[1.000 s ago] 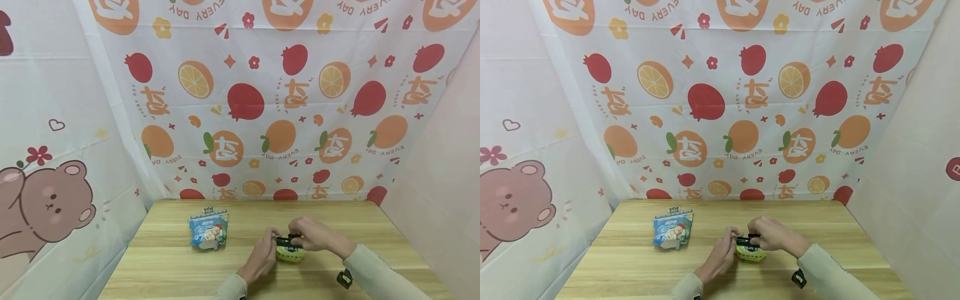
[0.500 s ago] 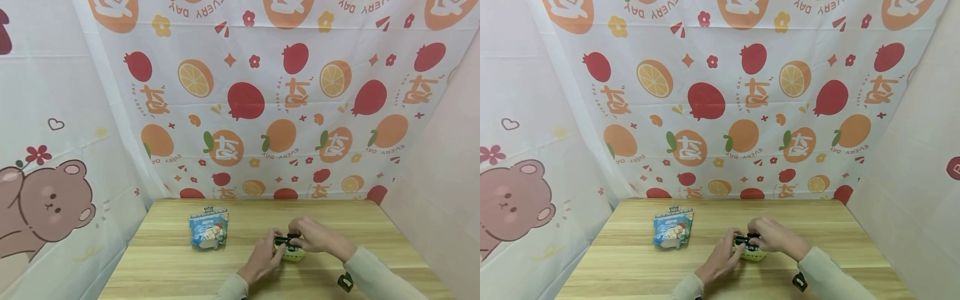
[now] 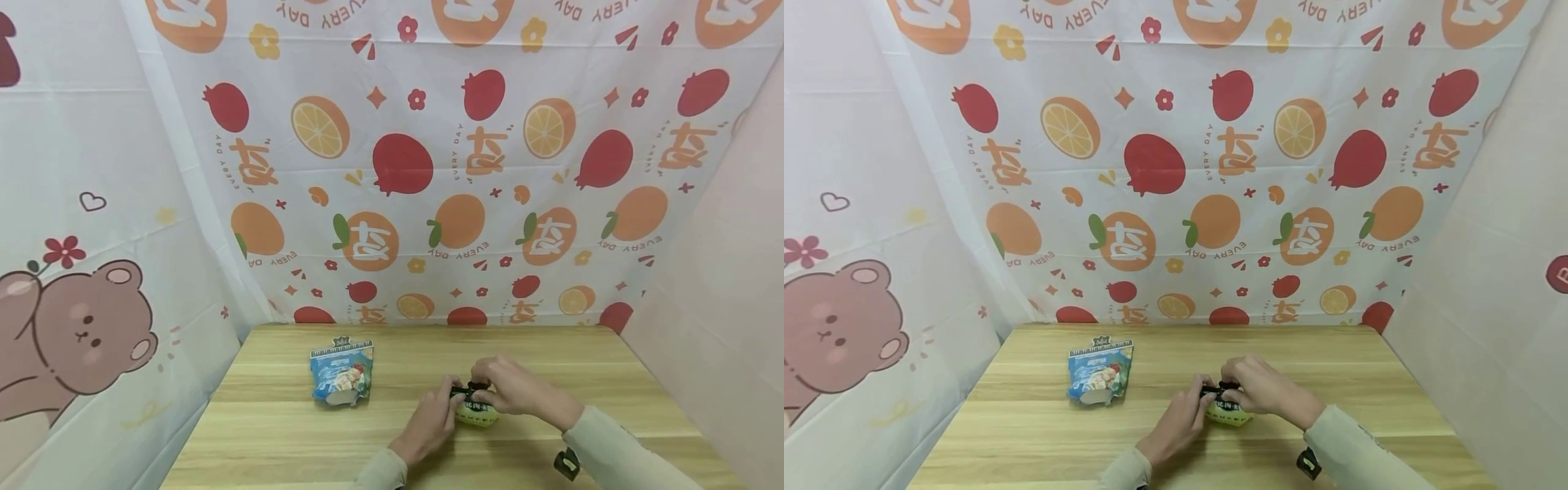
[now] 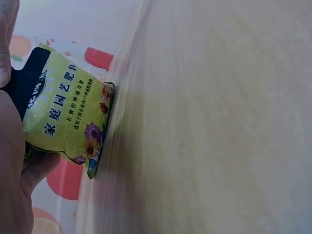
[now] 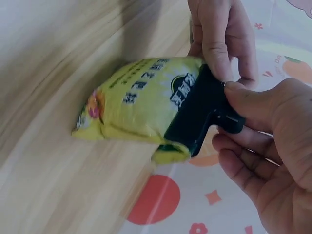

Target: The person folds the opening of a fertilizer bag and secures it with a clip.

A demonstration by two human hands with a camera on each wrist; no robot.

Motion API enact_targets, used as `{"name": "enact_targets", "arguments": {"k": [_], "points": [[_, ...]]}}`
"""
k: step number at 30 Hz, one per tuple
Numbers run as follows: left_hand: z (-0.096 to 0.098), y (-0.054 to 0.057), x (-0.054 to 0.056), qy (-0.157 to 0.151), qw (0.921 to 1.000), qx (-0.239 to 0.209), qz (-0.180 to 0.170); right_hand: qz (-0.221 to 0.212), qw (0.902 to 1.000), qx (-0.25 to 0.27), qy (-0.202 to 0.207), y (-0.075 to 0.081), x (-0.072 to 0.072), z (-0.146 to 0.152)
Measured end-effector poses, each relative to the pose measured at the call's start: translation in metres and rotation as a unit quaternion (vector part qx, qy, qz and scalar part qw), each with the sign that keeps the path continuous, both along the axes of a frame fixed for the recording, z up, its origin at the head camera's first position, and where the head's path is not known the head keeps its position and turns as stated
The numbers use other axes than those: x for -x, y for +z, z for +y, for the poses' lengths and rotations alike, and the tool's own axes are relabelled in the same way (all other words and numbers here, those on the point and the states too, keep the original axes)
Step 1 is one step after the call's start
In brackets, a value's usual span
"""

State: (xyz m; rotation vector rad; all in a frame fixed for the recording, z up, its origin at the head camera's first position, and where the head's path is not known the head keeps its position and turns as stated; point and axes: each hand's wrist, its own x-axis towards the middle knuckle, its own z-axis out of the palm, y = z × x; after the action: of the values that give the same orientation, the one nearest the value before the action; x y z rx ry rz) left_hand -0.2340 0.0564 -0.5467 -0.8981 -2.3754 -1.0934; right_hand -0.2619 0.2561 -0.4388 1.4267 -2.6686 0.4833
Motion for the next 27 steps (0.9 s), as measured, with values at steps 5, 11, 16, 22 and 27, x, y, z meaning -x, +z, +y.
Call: {"name": "enact_targets", "arguments": {"k": [5, 11, 16, 22, 27], "points": [[-0.001, 0.0, 0.002, 0.007, 1.0, -0.003, 0.001, -0.051, 0.9977, 0.003, -0.044, -0.001, 0.007, 0.011], [-0.003, 0.0, 0.002, 0.011, 0.9999, 0.005, 0.007, -0.055, 0.9922, 0.037, -0.106, 0.006, 0.011, 0.028], [-0.003, 0.001, 0.003, 0.009, 0.9999, 0.012, 0.008, -0.048, 0.993, 0.049, -0.096, 0.004, 0.011, 0.035], [-0.003, 0.0, 0.005, 0.0, 0.9998, 0.019, 0.011, -0.086, 0.9921, 0.048, -0.078, -0.012, 0.004, 0.04], [-0.005, 0.0, 0.005, 0.0, 0.9994, 0.028, 0.022, -0.097, 0.9893, 0.051, -0.097, -0.033, -0.002, 0.04]]}}
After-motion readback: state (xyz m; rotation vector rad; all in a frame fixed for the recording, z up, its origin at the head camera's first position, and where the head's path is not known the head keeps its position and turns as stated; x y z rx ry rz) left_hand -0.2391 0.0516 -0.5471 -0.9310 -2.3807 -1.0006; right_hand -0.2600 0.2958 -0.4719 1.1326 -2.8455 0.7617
